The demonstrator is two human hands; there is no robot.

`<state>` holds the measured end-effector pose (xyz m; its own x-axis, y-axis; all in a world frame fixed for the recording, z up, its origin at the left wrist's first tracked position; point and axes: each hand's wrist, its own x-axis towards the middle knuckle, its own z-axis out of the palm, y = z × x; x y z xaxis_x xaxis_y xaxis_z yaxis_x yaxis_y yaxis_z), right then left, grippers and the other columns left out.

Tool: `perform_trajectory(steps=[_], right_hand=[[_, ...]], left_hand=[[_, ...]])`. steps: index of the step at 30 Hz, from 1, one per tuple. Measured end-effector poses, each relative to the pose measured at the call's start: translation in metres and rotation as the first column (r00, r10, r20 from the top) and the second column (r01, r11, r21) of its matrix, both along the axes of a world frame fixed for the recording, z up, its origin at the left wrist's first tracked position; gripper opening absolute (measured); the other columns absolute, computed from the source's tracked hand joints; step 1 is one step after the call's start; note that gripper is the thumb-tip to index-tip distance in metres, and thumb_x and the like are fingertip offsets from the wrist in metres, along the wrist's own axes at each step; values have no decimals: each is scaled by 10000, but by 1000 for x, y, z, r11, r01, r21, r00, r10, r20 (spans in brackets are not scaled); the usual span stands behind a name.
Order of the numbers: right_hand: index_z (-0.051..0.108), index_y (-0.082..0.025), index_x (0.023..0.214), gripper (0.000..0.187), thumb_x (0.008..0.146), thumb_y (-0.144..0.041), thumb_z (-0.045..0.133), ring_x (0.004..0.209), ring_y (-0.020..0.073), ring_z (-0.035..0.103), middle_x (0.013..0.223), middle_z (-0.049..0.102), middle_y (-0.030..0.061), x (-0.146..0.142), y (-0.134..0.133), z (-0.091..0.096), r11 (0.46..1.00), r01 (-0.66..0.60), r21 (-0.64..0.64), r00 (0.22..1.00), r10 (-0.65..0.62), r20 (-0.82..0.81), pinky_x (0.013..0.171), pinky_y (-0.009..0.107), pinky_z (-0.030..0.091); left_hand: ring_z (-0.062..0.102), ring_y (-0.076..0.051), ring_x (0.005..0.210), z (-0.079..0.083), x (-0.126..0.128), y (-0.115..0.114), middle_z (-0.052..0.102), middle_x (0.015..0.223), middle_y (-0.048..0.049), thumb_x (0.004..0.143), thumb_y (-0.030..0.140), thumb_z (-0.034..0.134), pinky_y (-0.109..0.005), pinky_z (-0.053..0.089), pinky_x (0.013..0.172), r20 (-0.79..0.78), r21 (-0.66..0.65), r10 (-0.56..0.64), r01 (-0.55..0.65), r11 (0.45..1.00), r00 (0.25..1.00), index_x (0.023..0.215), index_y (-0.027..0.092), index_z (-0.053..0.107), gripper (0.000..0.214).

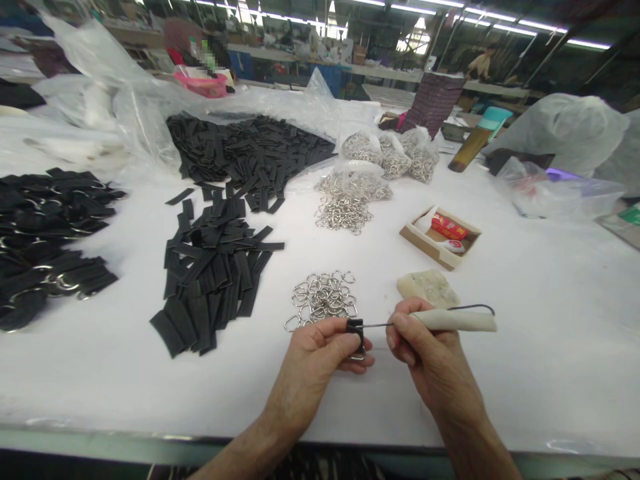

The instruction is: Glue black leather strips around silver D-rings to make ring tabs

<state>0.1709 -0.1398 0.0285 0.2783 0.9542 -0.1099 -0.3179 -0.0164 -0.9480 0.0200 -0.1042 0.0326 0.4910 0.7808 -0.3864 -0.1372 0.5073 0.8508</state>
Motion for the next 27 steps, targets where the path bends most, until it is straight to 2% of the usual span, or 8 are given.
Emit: perform_trajectory(steps=[11, 14, 17, 22, 24, 27], right_hand=[[528, -182, 685, 206, 770, -310, 664, 446, 50, 338, 527, 527, -43, -1, 3, -1, 997, -56, -45, 998, 57, 17, 437, 202, 239], [534, -185, 732, 201, 750, -322, 680, 442, 49, 327, 528, 530, -42, 2, 5, 1, 994, -82, -76, 996, 84, 22, 426, 201, 211], [526, -187, 742, 219, 772, -364, 653, 418, 46, 291, 510, 523, -43, 1, 7, 3, 995, -63, -74, 997, 66, 36, 407, 206, 164], [522, -174, 665, 219, 776, -324, 638, 419, 54, 297, 484, 500, -34, 2, 11, 10, 995, -31, -94, 992, 42, 120, 397, 203, 171], [531, -170, 632, 193, 739, -279, 649, 417, 56, 311, 470, 478, -37, 10, 15, 18, 998, 26, -59, 993, -19, 113, 387, 195, 174], [531, -163, 575, 146, 670, -212, 631, 408, 42, 312, 496, 461, -43, 28, 20, 33, 971, 225, 79, 974, -227, 12, 387, 183, 205]], left_hand=[[665, -135, 664, -3, -2, -1, 713, 786, -52, 816, 238, 590, -239, 537, 680, 34, -13, 0, 1, 1000, 999, 807, 122, 680, 147], [662, -132, 642, -4, -3, -1, 712, 775, -55, 821, 252, 589, -235, 534, 664, 39, -19, 3, -2, 1000, 999, 807, 117, 678, 162], [657, -129, 614, -4, -4, -1, 706, 738, -45, 812, 248, 595, -231, 530, 644, 30, -19, 23, -22, 1000, 999, 775, 118, 671, 155], [644, -124, 578, 2, -3, -1, 691, 681, -38, 783, 230, 604, -220, 517, 604, -5, -30, 18, -18, 999, 1000, 724, 115, 669, 145], [641, -124, 564, 4, -4, -1, 686, 660, -39, 761, 225, 617, -215, 508, 588, -25, -30, 15, -15, 999, 1000, 701, 110, 669, 140], [636, -124, 537, 2, -10, -1, 678, 635, -37, 744, 235, 633, -215, 504, 563, -54, -42, 48, -50, 998, 997, 675, 105, 662, 149]])
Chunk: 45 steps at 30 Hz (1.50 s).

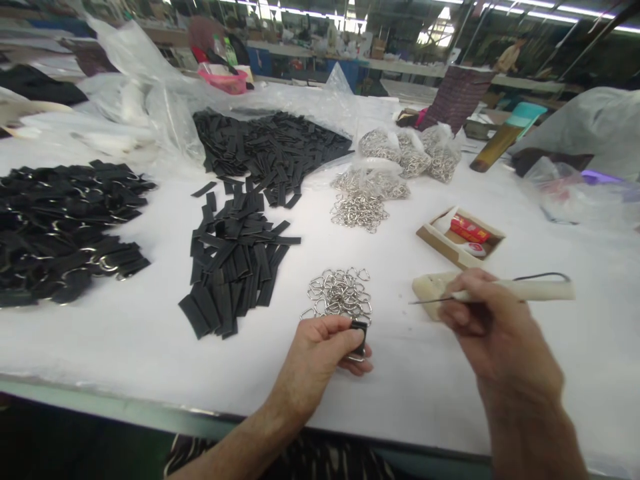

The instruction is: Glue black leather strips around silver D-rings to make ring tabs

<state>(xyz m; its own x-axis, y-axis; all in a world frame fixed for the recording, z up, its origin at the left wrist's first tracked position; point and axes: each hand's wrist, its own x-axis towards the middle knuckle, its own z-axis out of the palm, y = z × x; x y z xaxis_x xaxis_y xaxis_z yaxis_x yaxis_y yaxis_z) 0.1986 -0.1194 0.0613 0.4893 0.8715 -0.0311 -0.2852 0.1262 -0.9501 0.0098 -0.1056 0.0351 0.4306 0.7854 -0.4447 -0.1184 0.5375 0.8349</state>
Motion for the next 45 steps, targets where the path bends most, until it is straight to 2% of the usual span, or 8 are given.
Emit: perform_trajectory(steps=[2, 4, 10, 17, 22, 33, 39, 45], right_hand=[[552, -169, 585, 97, 655, -194, 613, 411, 43, 315, 508, 472, -39, 9, 1, 8, 997, 34, 65, 999, -34, 1, 397, 182, 234], [594, -186, 651, 35, 672, -181, 621, 449, 63, 361, 522, 502, -29, 9, -2, 10, 997, -30, 68, 999, 27, 47, 422, 185, 271], [633, -212, 827, 102, 736, -233, 673, 554, 94, 447, 750, 619, 16, -28, -17, -14, 986, -163, -42, 950, 169, 263, 475, 216, 364], [581, -214, 854, 77, 844, -289, 568, 441, 88, 466, 638, 632, -14, -77, -23, -25, 970, -238, -49, 799, 224, 559, 415, 204, 400], [590, -229, 855, 51, 842, -276, 575, 587, 111, 582, 740, 657, -9, -96, -22, -28, 960, -276, -47, 638, 220, 738, 504, 194, 456], [523, -233, 890, 42, 865, -267, 524, 613, 127, 578, 713, 615, -27, -117, -22, -29, 917, -374, -135, 652, 364, 666, 572, 227, 471], [491, -229, 869, 43, 842, -230, 525, 590, 127, 547, 696, 584, -29, -122, -23, -27, 906, -371, -203, 661, 411, 627, 560, 237, 461], [457, -228, 825, 61, 840, -226, 517, 599, 132, 573, 702, 591, -20, -128, -21, -28, 887, -437, -148, 688, 435, 581, 532, 232, 474]], left_hand=[[639, -127, 536, -1, -5, -1, 679, 640, -39, 749, 242, 631, -218, 507, 558, 2, -3, 24, -24, 1000, 1000, 679, 104, 660, 158], [644, -131, 540, -1, -10, -2, 681, 647, -43, 754, 242, 625, -220, 509, 559, 7, 7, 46, -46, 999, 999, 677, 102, 659, 164], [645, -127, 533, 0, -24, -4, 686, 649, -47, 758, 250, 625, -217, 507, 562, 14, 40, 137, -138, 990, 990, 690, 101, 665, 168], [645, -131, 535, -3, -42, -10, 687, 649, -43, 757, 260, 627, -224, 499, 571, 22, 54, 228, -229, 972, 973, 705, 108, 665, 165], [627, -116, 545, 0, -50, -14, 688, 658, -43, 759, 245, 623, -209, 483, 584, 7, 96, 286, -285, 954, 958, 718, 109, 679, 153], [594, -130, 642, 2, -56, -26, 637, 644, -7, 774, 225, 600, -233, 479, 661, -41, 259, 334, -313, 914, 942, 691, 133, 651, 134], [588, -121, 577, 0, -58, -25, 630, 587, 12, 721, 205, 631, -239, 482, 623, 5, 142, 341, -338, 930, 940, 724, 146, 625, 60], [575, -114, 505, -4, -63, -24, 650, 559, -10, 669, 207, 661, -238, 475, 573, 83, 23, 342, -345, 938, 936, 672, 136, 630, 78]])
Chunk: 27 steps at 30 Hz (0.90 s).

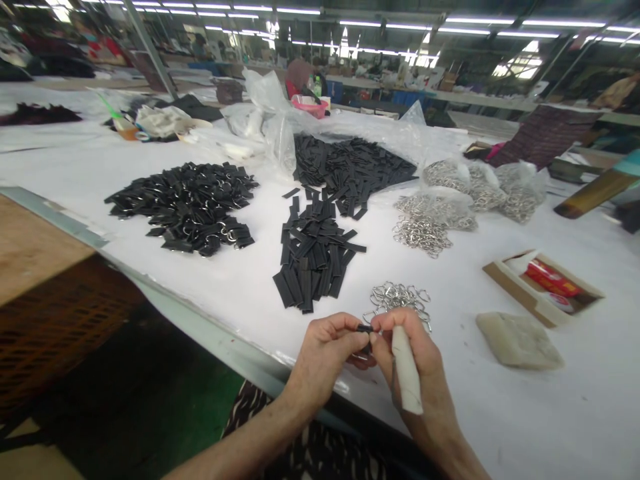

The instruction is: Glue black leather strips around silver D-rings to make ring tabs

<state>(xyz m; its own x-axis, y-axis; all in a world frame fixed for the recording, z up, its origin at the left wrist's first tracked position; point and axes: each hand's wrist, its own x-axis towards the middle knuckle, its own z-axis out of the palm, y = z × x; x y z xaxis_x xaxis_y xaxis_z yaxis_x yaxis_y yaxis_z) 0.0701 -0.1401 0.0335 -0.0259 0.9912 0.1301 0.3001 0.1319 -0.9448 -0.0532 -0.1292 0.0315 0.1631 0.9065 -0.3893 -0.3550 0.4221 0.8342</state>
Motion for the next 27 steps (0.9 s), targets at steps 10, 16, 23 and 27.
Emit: perform_trajectory(steps=[10, 16, 23, 27], right_hand=[[547, -251, 754, 161, 792, -393, 611, 457, 125, 586, 630, 653, -13, 27, -11, -13, 966, -29, 255, 929, -68, 364, 377, 191, 422], [597, -284, 816, 244, 778, -524, 574, 324, 141, 497, 507, 598, -37, 36, -10, -29, 955, 99, 280, 902, -205, 379, 336, 250, 405], [645, -301, 813, 216, 797, -492, 546, 362, 193, 529, 487, 611, -12, 41, -10, -45, 960, 106, 259, 909, -199, 366, 347, 292, 394], [642, -270, 860, 200, 819, -433, 534, 495, 190, 602, 624, 670, 10, 51, -13, -37, 954, 80, 290, 881, -204, 428, 470, 282, 449]], left_hand=[[583, -163, 768, 28, -66, -2, 659, 827, -30, 697, 201, 632, -255, 453, 717, -529, 377, 293, -89, 922, 797, 688, 178, 682, 55], [586, -186, 754, 25, -161, 55, 632, 848, -48, 772, 246, 520, -309, 459, 744, -811, 575, 570, 5, 818, 129, 835, 165, 683, 192], [603, -221, 833, 3, -149, 58, 624, 1094, -120, 792, 189, 488, -363, 499, 752, -843, 537, 524, 169, 826, 120, 1089, 147, 603, 321], [568, -219, 1026, -3, -126, 46, 667, 1101, -46, 753, 129, 496, -335, 452, 919, -910, 412, 329, 468, 782, 252, 948, 223, 682, 286]])
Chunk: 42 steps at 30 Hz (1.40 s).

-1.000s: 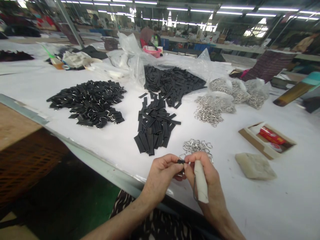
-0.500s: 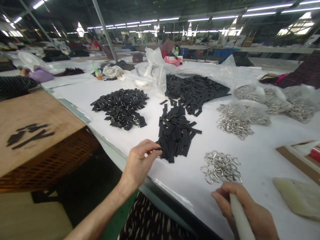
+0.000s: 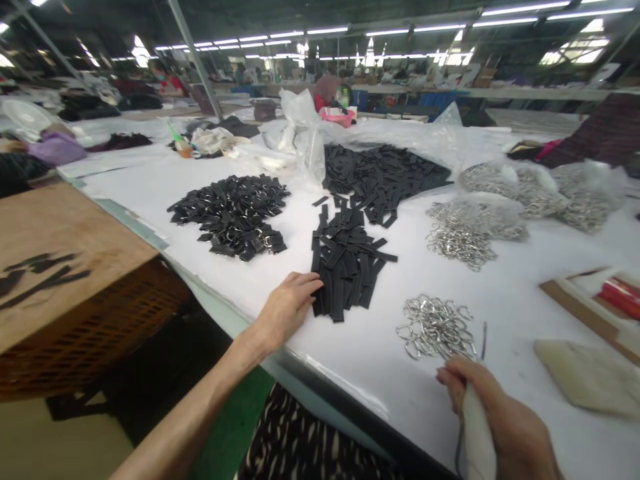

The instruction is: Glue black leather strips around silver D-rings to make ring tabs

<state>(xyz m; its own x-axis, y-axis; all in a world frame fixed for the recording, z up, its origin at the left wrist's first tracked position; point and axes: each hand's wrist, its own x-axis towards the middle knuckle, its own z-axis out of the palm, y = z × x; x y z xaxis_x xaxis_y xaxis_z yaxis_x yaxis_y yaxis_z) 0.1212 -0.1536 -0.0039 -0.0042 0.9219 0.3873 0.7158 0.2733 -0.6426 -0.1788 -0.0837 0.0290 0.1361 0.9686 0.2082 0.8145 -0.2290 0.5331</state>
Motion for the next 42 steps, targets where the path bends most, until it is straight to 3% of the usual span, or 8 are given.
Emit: perform_trajectory(steps=[8, 13, 19, 24, 28, 34, 38, 42], right_hand=[[579, -199, 937, 118, 872, -191, 481, 648, 160, 591, 740, 639, 20, 9, 2, 18, 994, -113, 10, 969, 108, 223, 575, 253, 462], [618, -143, 852, 220, 822, -22, 436, 838, 233, 603, 918, 690, 126, -15, 13, 12, 919, -348, 185, 816, 200, 542, 708, 336, 473], [622, -139, 853, 282, 780, 62, 438, 776, 235, 573, 842, 670, 146, -28, 21, -2, 898, -376, 228, 702, 115, 703, 685, 347, 438], [618, -170, 837, 291, 810, 40, 419, 715, 207, 547, 767, 649, 93, -27, 25, -1, 897, -379, 230, 698, 114, 707, 648, 319, 426], [619, -157, 841, 269, 855, -10, 395, 699, 202, 540, 698, 629, 71, -18, 26, 7, 904, -338, 263, 766, 102, 635, 644, 313, 424], [556, -187, 901, 84, 873, -157, 482, 594, 147, 531, 683, 584, 5, -5, 25, 20, 993, -87, 81, 991, 78, 111, 529, 245, 429], [547, -207, 858, 62, 842, -257, 579, 652, 138, 577, 750, 633, -2, -10, 26, 33, 993, -23, -113, 960, -10, -278, 571, 236, 457], [549, -207, 830, 69, 832, -262, 592, 677, 141, 588, 750, 652, 2, -17, 27, 38, 990, -36, -135, 930, -17, -368, 594, 246, 463]], left_hand=[[609, -247, 808, 5, -8, 15, 640, 901, -63, 783, 262, 404, -340, 447, 721, -244, -170, -80, 39, 985, 966, 970, 222, 649, 312], [627, -260, 776, 15, 3, 2, 685, 836, -46, 769, 276, 422, -330, 423, 685, -228, -227, -29, -24, 974, 973, 857, 241, 688, 282], [602, -212, 666, 29, 22, -20, 693, 678, -17, 758, 368, 545, -296, 440, 637, 209, -396, 201, -106, 912, 957, 817, 206, 652, 204], [660, -184, 652, 26, 60, -27, 718, 684, -31, 713, 306, 664, -268, 509, 613, 652, -606, 382, 146, 782, 655, 1002, 178, 537, 341], [681, -171, 609, 15, 85, -26, 719, 700, -59, 718, 295, 672, -238, 524, 552, 704, -687, 515, 286, 668, 488, 858, 163, 542, 232], [672, -140, 603, 6, 102, -28, 712, 703, -57, 743, 298, 664, -211, 532, 540, 747, -663, 504, 419, 621, 434, 750, 133, 596, 178], [665, -135, 569, 6, 107, -30, 700, 658, -43, 760, 265, 636, -193, 512, 483, 756, -655, 504, 451, 607, 418, 767, 135, 619, 131], [662, -136, 551, 7, 110, -33, 696, 662, -41, 743, 260, 645, -185, 497, 449, 760, -649, 506, 480, 590, 407, 829, 130, 632, 156]])
